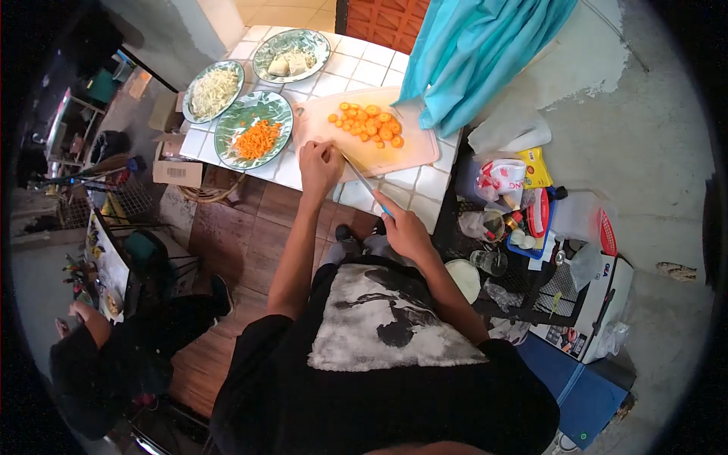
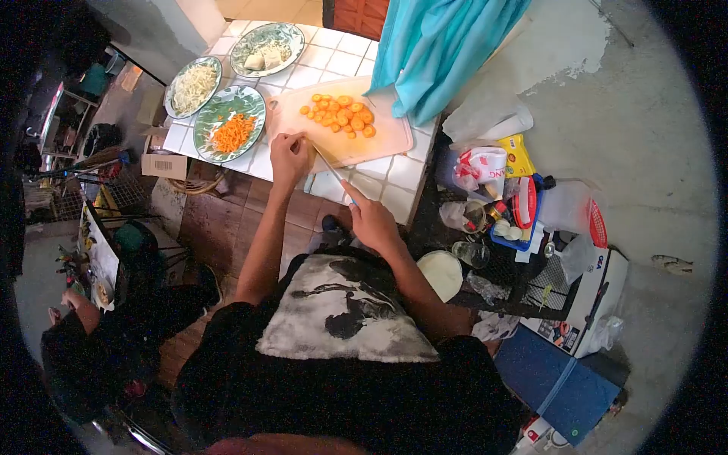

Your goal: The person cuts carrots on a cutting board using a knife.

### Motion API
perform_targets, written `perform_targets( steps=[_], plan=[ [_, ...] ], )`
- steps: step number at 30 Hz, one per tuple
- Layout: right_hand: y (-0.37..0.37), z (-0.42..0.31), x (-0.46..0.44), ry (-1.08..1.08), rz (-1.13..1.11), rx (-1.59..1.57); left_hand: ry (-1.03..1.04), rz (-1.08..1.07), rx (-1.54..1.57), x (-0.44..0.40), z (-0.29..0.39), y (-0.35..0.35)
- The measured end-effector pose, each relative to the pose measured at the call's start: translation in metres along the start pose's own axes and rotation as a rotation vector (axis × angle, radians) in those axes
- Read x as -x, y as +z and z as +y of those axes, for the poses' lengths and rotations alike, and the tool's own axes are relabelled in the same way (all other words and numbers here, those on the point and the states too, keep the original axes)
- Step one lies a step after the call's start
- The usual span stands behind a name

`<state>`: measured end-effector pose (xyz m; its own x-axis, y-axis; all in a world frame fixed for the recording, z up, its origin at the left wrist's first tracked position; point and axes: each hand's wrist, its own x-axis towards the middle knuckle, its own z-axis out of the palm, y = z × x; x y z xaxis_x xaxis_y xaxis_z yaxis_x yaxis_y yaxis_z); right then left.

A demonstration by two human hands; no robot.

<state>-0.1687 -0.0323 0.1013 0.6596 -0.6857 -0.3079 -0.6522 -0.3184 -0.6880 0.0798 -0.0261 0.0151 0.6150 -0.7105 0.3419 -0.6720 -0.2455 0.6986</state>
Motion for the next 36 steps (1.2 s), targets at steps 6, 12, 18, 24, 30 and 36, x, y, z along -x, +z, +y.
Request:
perform_targets(
  steps=[6, 12, 18, 24, 30, 36],
  plan=[
    [0.003, 0.018, -0.003, -0.074, 0.031, -0.141, -0.016, -0.042, 0.085, -0.001, -0.006, -0.002],
    [-0.004, 0.029, -0.005, -0.15, 0.035, -0.362, 0.064, -0.092, -0.057, -0.008, 0.004, 0.002],
    [0.0, 0.048, -0.016, -0.094, 0.051, -0.447, 0.032, -0.03, -0.139, -0.015, 0.002, 0.006],
    [-0.008, 0.061, -0.03, -0.083, 0.007, -0.498, 0.006, 0.09, -0.175, -0.009, 0.003, 0.009],
    [-0.018, 0.086, -0.052, -0.195, -0.007, -0.51, -0.072, 0.23, -0.316, 0.001, 0.009, 0.01],
    [-0.034, 0.097, -0.07, -0.286, -0.059, -0.47, -0.173, 0.309, -0.398, 0.01, 0.02, 0.011]
  ],
)
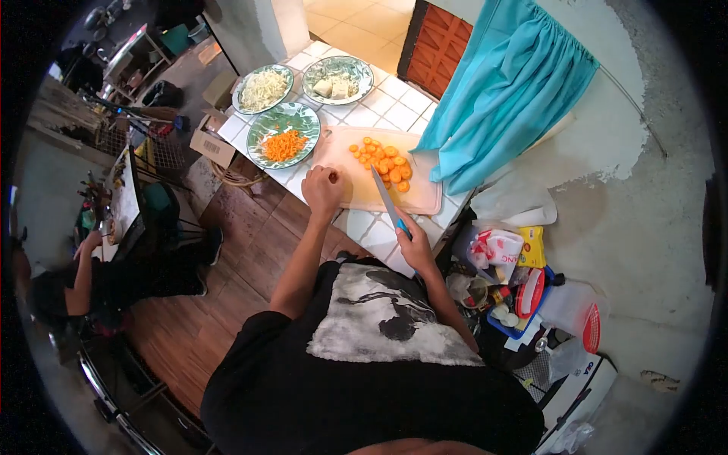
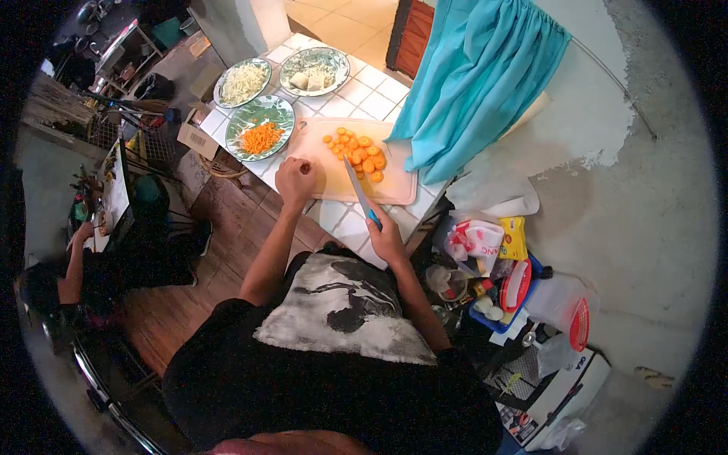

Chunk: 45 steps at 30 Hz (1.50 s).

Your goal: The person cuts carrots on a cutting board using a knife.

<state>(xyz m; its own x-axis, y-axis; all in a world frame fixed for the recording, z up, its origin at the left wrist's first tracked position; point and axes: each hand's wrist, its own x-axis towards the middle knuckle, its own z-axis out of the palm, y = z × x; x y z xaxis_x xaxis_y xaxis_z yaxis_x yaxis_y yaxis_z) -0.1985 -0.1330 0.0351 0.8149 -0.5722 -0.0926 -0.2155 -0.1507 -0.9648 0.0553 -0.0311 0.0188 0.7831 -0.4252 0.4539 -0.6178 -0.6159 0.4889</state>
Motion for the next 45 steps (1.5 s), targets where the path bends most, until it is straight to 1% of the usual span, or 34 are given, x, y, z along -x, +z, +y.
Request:
perform_targets(
  steps=[4, 6, 9, 11, 13, 15, 16, 17, 18, 21, 23, 24, 25, 26, 28, 31, 33, 34, 37, 38, 40, 41, 43, 44, 45],
  plan=[
    [-0.008, 0.008, -0.008, -0.045, -0.052, 0.021, -0.048, 0.052, -0.014, 0.003, 0.006, -0.005],
    [-0.011, 0.014, -0.014, -0.072, -0.077, 0.034, -0.022, 0.03, -0.076, 0.005, 0.01, -0.009],
    [-0.012, 0.022, -0.015, 0.048, -0.117, -0.042, -0.013, 0.027, -0.061, 0.006, 0.009, -0.005],
    [-0.009, 0.023, -0.016, -0.024, -0.08, -0.082, 0.017, 0.002, -0.096, 0.006, 0.01, -0.008],
    [-0.006, 0.021, -0.015, -0.023, -0.064, -0.121, 0.007, 0.001, -0.065, 0.003, 0.013, -0.006],
    [-0.006, 0.019, -0.015, -0.063, -0.023, -0.063, 0.016, -0.028, -0.064, 0.002, 0.016, -0.005],
    [-0.006, 0.02, -0.015, -0.063, -0.019, -0.069, -0.036, -0.027, -0.03, 0.002, 0.018, -0.003],
    [-0.006, 0.018, -0.013, 0.017, -0.017, -0.12, -0.089, -0.028, 0.004, 0.002, 0.02, -0.003],
    [-0.005, 0.018, -0.012, 0.093, -0.016, -0.17, -0.082, -0.028, 0.003, 0.001, 0.02, -0.002],
    [-0.008, 0.016, -0.011, 0.105, -0.011, -0.168, -0.026, -0.069, 0.029, 0.001, 0.019, -0.001],
    [-0.008, 0.015, -0.01, 0.078, -0.006, -0.149, 0.108, -0.046, 0.008, -0.002, 0.017, -0.001],
    [-0.008, 0.011, -0.011, 0.059, -0.003, -0.132, 0.116, -0.043, 0.01, -0.004, 0.016, -0.003],
    [-0.009, 0.008, -0.011, 0.164, -0.037, -0.156, 0.066, -0.098, 0.042, -0.004, 0.014, -0.004],
    [-0.008, 0.009, -0.012, 0.159, -0.03, -0.156, 0.013, -0.153, 0.075, -0.004, 0.013, -0.003],
    [-0.006, 0.015, -0.012, 0.076, 0.005, -0.148, 0.014, -0.146, 0.103, -0.006, 0.014, -0.003],
    [-0.004, 0.016, -0.012, 0.082, 0.009, -0.151, 0.017, -0.174, 0.12, -0.012, 0.013, -0.004],
    [-0.005, 0.015, -0.014, 0.091, 0.008, -0.161, 0.071, -0.211, 0.062, -0.016, 0.009, -0.001],
    [-0.006, 0.014, -0.012, 0.112, 0.003, -0.179, 0.077, -0.205, 0.068, -0.014, 0.007, 0.0],
    [-0.005, 0.015, -0.012, 0.125, 0.0, -0.188, 0.105, -0.302, 0.054, -0.017, 0.004, 0.001],
    [-0.003, 0.019, -0.013, 0.107, 0.011, -0.165, 0.117, -0.295, 0.059, -0.017, 0.005, 0.0],
    [-0.004, 0.016, -0.013, 0.141, -0.008, -0.189, 0.119, -0.355, -0.043, -0.016, 0.008, 0.0],
    [-0.005, 0.015, -0.012, 0.119, -0.009, -0.195, 0.15, -0.403, -0.08, -0.016, 0.008, 0.001],
    [-0.006, 0.012, -0.011, 0.111, -0.012, -0.186, 0.176, -0.365, -0.068, -0.012, 0.018, -0.001],
    [-0.006, 0.012, -0.012, 0.113, -0.014, -0.178, 0.167, -0.407, -0.089, -0.011, 0.014, 0.005],
    [-0.005, 0.015, -0.013, 0.043, 0.006, -0.141, 0.165, -0.425, -0.073, -0.012, 0.016, 0.004]
  ],
)
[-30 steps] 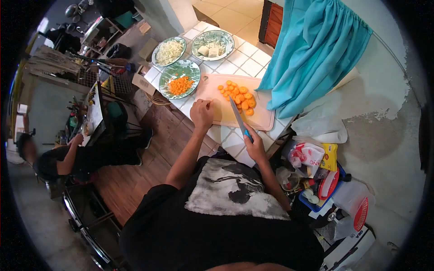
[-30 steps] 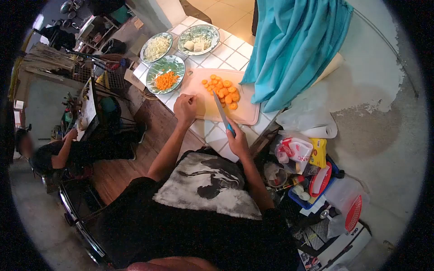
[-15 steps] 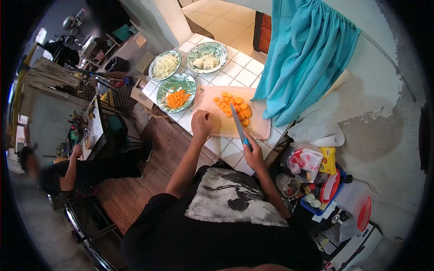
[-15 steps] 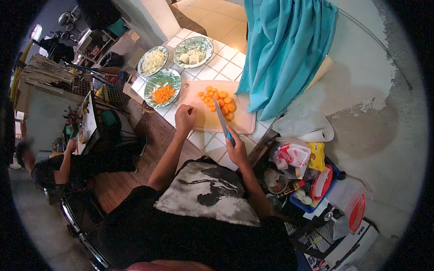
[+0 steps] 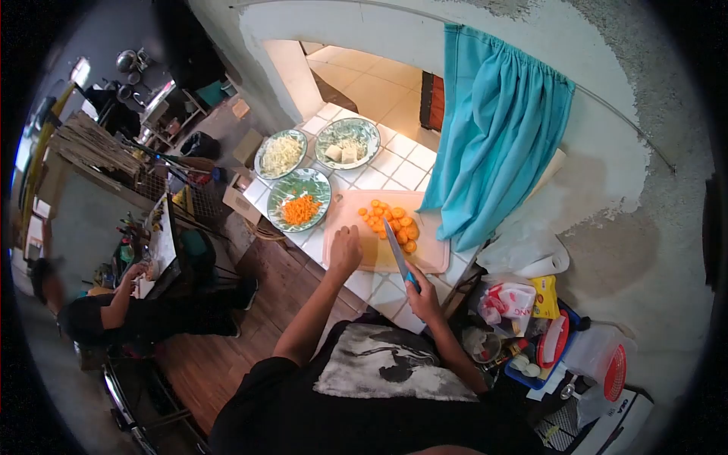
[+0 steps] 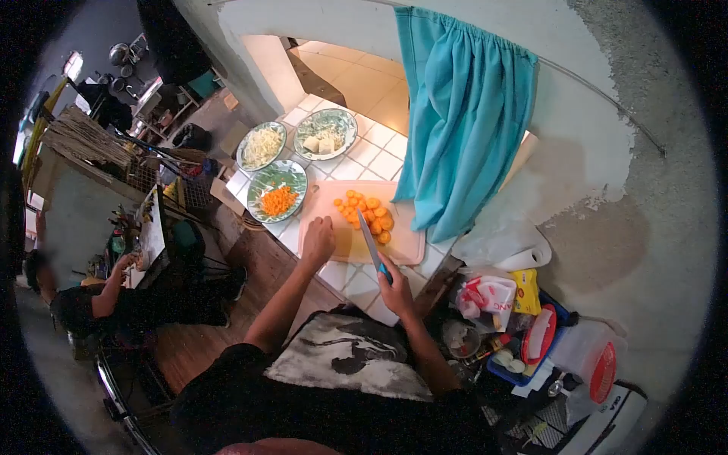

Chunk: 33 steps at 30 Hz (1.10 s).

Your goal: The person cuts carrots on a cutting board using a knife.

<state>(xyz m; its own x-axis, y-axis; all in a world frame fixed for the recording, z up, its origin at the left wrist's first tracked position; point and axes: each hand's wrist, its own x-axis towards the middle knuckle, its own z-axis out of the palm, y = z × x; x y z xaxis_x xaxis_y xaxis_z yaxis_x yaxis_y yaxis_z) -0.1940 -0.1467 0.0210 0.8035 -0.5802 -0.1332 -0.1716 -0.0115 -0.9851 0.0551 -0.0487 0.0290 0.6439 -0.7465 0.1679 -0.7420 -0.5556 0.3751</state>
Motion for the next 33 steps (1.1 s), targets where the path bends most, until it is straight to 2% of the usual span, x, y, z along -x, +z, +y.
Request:
perform_targets(
  steps=[7, 9, 11, 12, 13, 16, 17, 18, 19, 21, 26, 29, 31, 33],
  plan=[
    [0.002, 0.008, -0.004, 0.059, 0.018, -0.033, 0.17, -0.113, 0.084, 0.006, -0.001, -0.007],
    [0.006, 0.021, -0.009, -0.092, 0.064, 0.06, 0.217, -0.128, 0.128, 0.005, -0.005, -0.008],
    [0.008, 0.016, -0.005, -0.059, 0.083, 0.07, 0.259, -0.08, 0.341, 0.006, -0.014, -0.01],
    [0.008, 0.006, -0.004, -0.032, 0.086, 0.075, 0.147, -0.103, 0.433, 0.005, -0.016, -0.009],
    [0.008, -0.002, -0.002, 0.009, 0.089, 0.107, 0.1, -0.004, 0.564, 0.006, -0.024, -0.001],
    [0.013, -0.002, 0.003, -0.054, 0.187, 0.218, 0.036, 0.13, 0.721, -0.008, -0.057, -0.007],
    [0.015, -0.008, 0.005, -0.081, 0.217, 0.244, -0.037, 0.117, 0.694, -0.016, -0.07, -0.014],
    [0.02, -0.017, 0.009, -0.102, 0.246, 0.262, -0.005, 0.176, 0.609, -0.025, -0.088, -0.021],
    [0.025, -0.03, 0.012, 0.074, 0.245, 0.239, -0.067, 0.182, 0.678, -0.035, -0.097, -0.039],
    [0.037, -0.021, 0.014, -0.069, 0.382, 0.31, -0.094, 0.162, 0.708, -0.056, -0.124, -0.06],
    [0.049, -0.024, 0.017, -0.09, 0.518, 0.343, -0.144, 0.134, 0.62, -0.077, -0.162, -0.085],
    [0.049, -0.02, 0.012, -0.164, 0.586, 0.343, -0.045, 0.246, 0.587, -0.076, -0.159, -0.07],
    [0.049, -0.009, 0.008, -0.159, 0.619, 0.313, 0.037, 0.185, 0.539, -0.068, -0.13, -0.056],
    [0.052, -0.01, 0.013, -0.175, 0.644, 0.312, 0.159, 0.061, 0.71, -0.041, -0.082, -0.048]
  ],
)
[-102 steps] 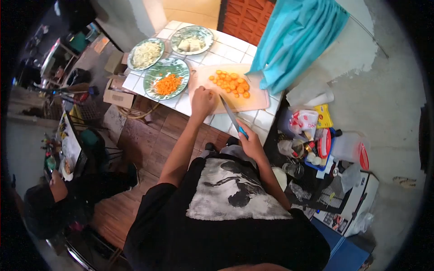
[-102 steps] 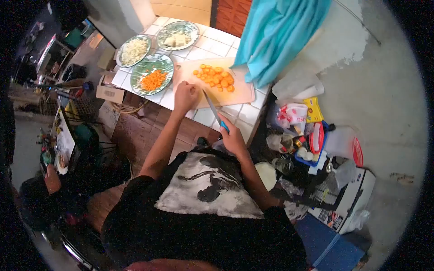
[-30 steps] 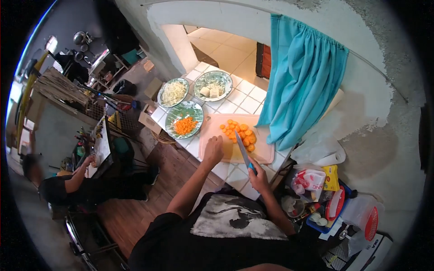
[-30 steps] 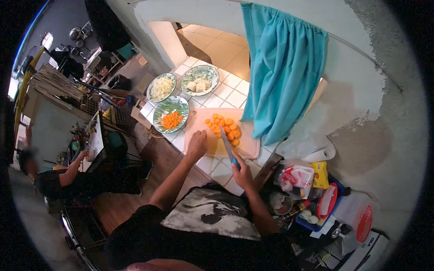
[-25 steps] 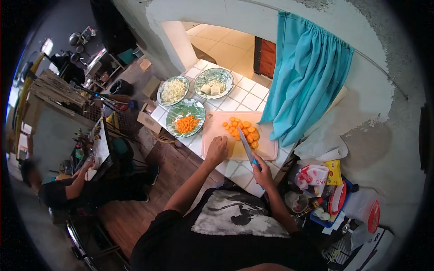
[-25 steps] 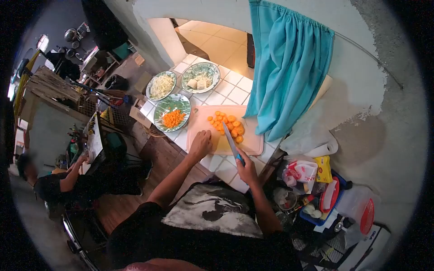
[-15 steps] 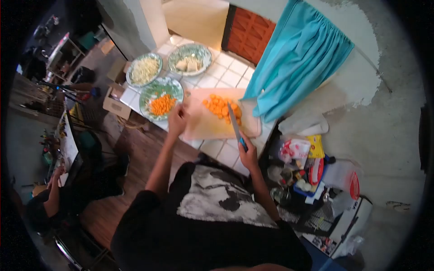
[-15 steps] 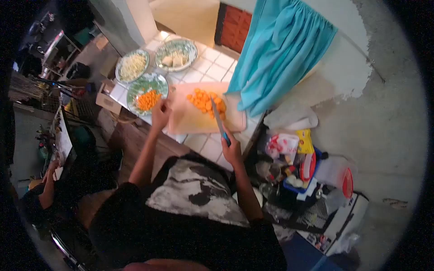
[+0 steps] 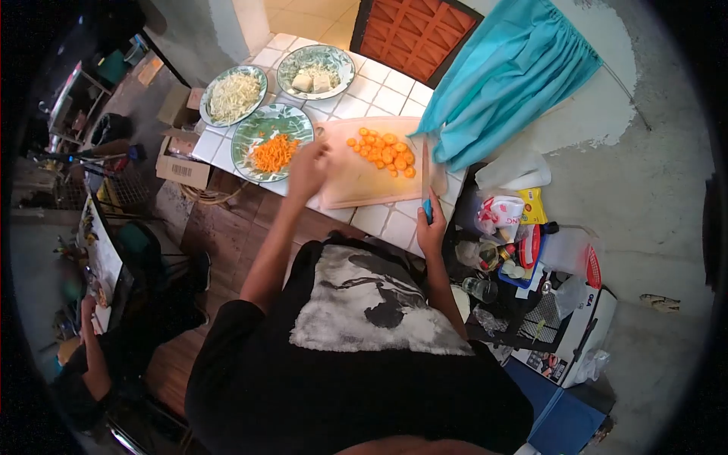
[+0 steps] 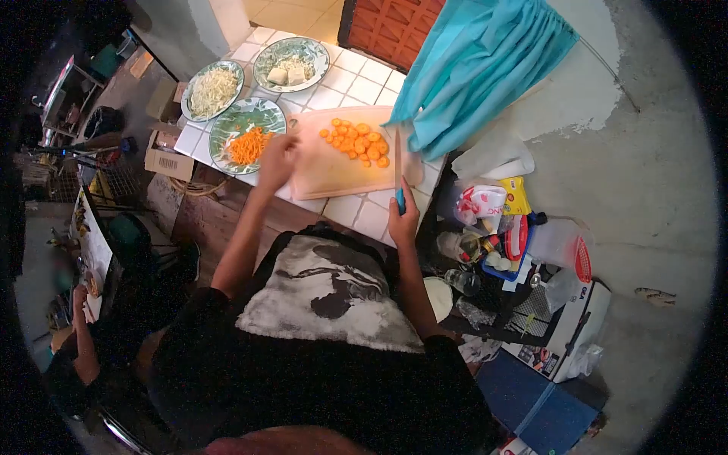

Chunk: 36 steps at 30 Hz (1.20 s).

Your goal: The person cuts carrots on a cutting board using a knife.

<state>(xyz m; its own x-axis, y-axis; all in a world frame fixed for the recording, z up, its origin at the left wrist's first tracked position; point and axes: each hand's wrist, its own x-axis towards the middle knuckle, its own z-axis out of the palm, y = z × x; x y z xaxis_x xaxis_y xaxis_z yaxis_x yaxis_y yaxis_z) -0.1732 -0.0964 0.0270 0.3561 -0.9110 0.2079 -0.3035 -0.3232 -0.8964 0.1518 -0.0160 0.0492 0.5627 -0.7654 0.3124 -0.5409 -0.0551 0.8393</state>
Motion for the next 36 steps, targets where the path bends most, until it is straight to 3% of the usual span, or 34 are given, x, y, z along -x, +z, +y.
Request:
perform_targets(
  steps=[2, 4, 7, 10, 12, 14, 16, 18, 26, 32, 36],
  plan=[
    [0.001, -0.001, 0.001, 0.004, 0.001, -0.001, 0.11, -0.194, -0.069, 0.021, 0.009, 0.037],
    [-0.001, -0.008, 0.0, 0.052, -0.011, 0.021, 0.046, -0.356, -0.254, 0.033, 0.031, 0.057],
    [-0.001, -0.001, 0.002, -0.021, -0.01, 0.083, 0.104, -0.418, -0.26, 0.043, 0.005, 0.076],
    [0.001, -0.019, 0.0, 0.051, -0.017, 0.066, 0.117, -0.357, -0.18, 0.044, 0.012, 0.066],
    [0.001, -0.01, -0.002, -0.016, -0.014, 0.088, 0.219, -0.374, -0.197, 0.044, 0.007, 0.061],
    [0.005, -0.005, -0.006, -0.083, 0.004, 0.103, 0.19, -0.341, -0.174, 0.043, 0.006, 0.059],
    [-0.001, -0.02, -0.003, 0.091, -0.039, 0.102, 0.166, -0.285, -0.187, 0.041, 0.023, 0.052],
    [0.0, -0.015, -0.002, 0.074, -0.02, 0.097, 0.14, -0.183, -0.201, 0.041, 0.029, 0.049],
    [0.001, -0.008, -0.002, 0.052, 0.034, 0.086, 0.204, -0.157, -0.187, 0.042, 0.017, 0.056],
    [0.003, -0.008, 0.001, 0.027, 0.045, 0.092, 0.227, -0.254, -0.214, 0.039, 0.017, 0.051],
    [0.003, -0.01, 0.001, 0.078, 0.04, 0.093, -0.035, -0.332, -0.184, 0.023, 0.019, 0.051]
  ],
)
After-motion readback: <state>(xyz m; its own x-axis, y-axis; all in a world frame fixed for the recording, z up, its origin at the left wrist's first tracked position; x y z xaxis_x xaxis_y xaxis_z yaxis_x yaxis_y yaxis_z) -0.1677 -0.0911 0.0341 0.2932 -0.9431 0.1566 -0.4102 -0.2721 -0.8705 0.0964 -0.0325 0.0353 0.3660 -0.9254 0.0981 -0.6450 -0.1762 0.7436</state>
